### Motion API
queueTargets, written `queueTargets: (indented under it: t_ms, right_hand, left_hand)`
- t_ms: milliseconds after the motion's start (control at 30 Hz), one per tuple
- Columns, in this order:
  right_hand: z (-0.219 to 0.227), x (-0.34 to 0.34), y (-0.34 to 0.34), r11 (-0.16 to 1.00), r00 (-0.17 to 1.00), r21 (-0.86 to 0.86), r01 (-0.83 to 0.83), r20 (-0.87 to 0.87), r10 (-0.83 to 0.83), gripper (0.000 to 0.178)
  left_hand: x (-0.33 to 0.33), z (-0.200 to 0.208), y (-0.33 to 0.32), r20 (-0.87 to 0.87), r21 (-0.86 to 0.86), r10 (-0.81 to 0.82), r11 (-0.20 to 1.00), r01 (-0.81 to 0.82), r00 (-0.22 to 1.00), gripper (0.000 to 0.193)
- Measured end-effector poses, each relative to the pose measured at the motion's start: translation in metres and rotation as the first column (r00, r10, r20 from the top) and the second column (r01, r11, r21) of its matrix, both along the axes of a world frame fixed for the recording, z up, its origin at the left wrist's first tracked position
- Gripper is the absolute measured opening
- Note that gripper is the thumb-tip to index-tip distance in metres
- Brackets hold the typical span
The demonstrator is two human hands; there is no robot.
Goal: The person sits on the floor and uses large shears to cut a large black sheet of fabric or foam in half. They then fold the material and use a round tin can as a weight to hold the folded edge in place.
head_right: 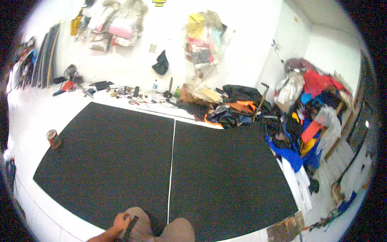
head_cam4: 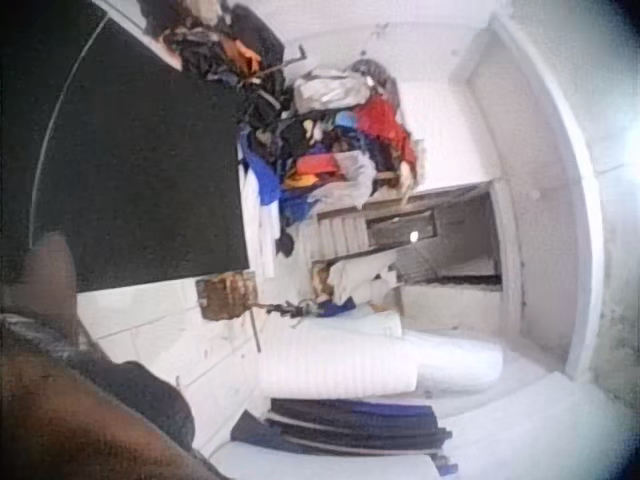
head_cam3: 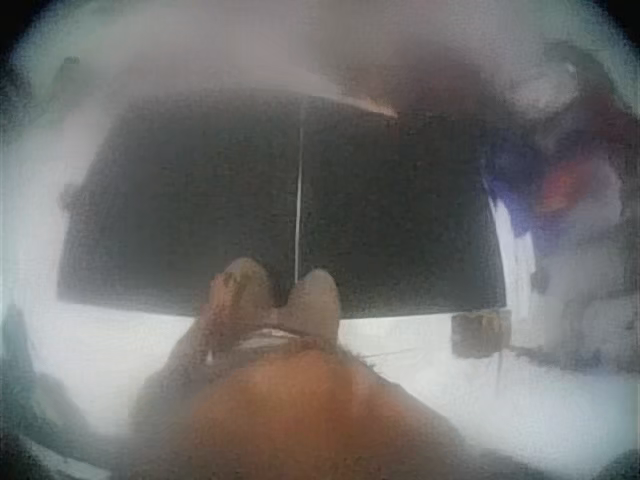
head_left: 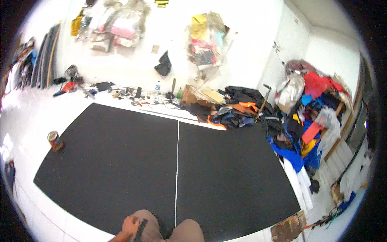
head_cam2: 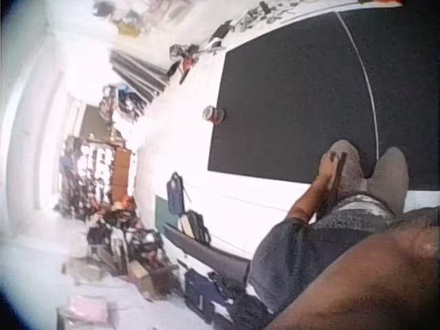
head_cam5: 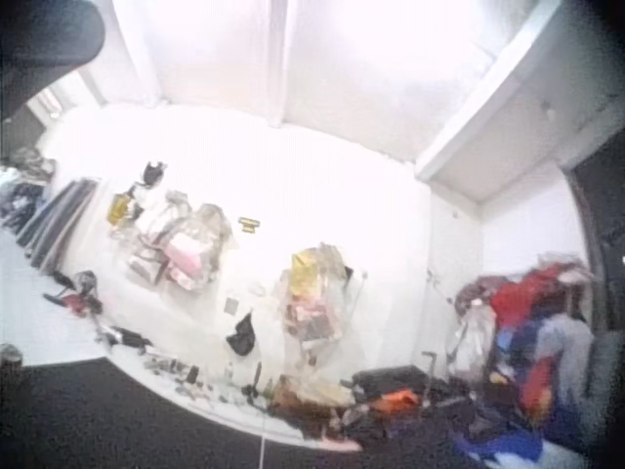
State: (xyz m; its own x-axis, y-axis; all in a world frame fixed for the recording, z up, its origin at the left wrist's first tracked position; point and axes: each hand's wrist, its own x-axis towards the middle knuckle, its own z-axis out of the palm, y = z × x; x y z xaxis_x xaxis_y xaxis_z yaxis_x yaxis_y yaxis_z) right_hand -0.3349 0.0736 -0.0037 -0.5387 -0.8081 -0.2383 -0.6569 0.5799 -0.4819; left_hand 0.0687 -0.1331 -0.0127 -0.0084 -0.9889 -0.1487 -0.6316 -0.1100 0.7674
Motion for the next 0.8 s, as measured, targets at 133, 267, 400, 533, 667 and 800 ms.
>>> queueTargets:
  t_ms: [133,267,400,533,667,800]
  right_hand:
    - [0.001,0.023,-0.009,0.994,0.996,-0.057,-0.090,0.021,0.092,0.037]
    - [-0.014,0.060,-0.032,0.968,0.973,-0.122,-0.220,0.038,0.226,0.044]
    - [-0.036,0.108,-0.052,0.927,0.930,-0.110,-0.357,0.044,0.364,0.052]
    - [-0.058,0.131,-0.071,0.917,0.917,-0.038,-0.398,-0.006,0.398,0.060]
    - [-0.097,0.111,-0.065,0.932,0.920,0.046,-0.360,-0.147,0.363,0.069]
    - [-0.102,0.062,-0.073,0.946,0.859,0.062,-0.318,-0.404,0.315,0.078]
  left_hand:
    - [0.005,0.000,0.012,0.045,-0.054,-0.049,0.997,0.051,0.998,0.041]
    - [0.014,0.000,0.000,0.172,0.097,-0.102,0.992,0.086,0.980,0.048]
    - [-0.003,0.043,-0.010,0.309,0.096,-0.104,0.992,0.077,0.946,0.059]
    - [-0.037,0.093,-0.005,0.334,0.014,-0.071,0.997,0.071,0.940,0.056]
    - [-0.023,0.098,0.036,0.285,-0.049,-0.085,0.993,0.103,0.955,0.052]
    - [0.011,0.122,0.082,0.338,-0.107,-0.074,0.987,0.117,0.938,0.050]
